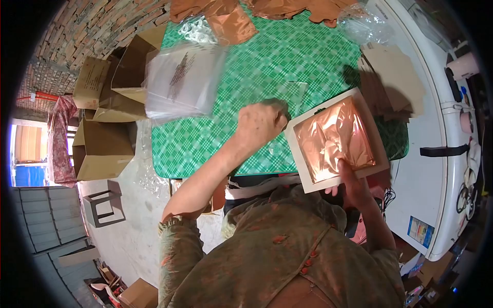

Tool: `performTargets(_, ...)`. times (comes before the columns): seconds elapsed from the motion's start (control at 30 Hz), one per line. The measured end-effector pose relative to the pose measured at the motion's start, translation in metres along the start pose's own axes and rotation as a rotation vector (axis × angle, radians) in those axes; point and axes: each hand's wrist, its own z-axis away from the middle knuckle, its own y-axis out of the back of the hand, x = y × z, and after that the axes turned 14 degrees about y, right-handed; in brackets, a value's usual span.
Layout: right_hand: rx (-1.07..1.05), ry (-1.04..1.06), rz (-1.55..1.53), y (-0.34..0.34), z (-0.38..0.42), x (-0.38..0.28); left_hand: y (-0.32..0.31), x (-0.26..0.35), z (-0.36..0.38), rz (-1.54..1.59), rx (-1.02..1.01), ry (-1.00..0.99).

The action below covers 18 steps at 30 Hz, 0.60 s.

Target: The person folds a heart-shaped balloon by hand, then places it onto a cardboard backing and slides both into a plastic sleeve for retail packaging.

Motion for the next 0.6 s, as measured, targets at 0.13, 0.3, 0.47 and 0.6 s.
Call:
performTargets(0.13, 0.039, 0.02, -0.125, 0.003, -0.003, -0.001, -0.001, 0.004, -0.005, -0.011, -0.052, 0.004)
performTargets(0.3, -0.025, -0.206, -0.203, 0.014, -0.027, -0.013, 0.004, 0.0, -0.007, 0.032, -0.136, 0.017)
performTargets(0.47, -0.076, -0.271, -0.241, 0.017, -0.04, -0.017, 0.012, 0.007, -0.005, 0.058, -0.17, -0.039)
performTargets(0.6, -0.043, -0.292, -0.28, 0.017, -0.045, -0.01, 0.01, 0.01, -0.002, 0.054, -0.224, -0.07)
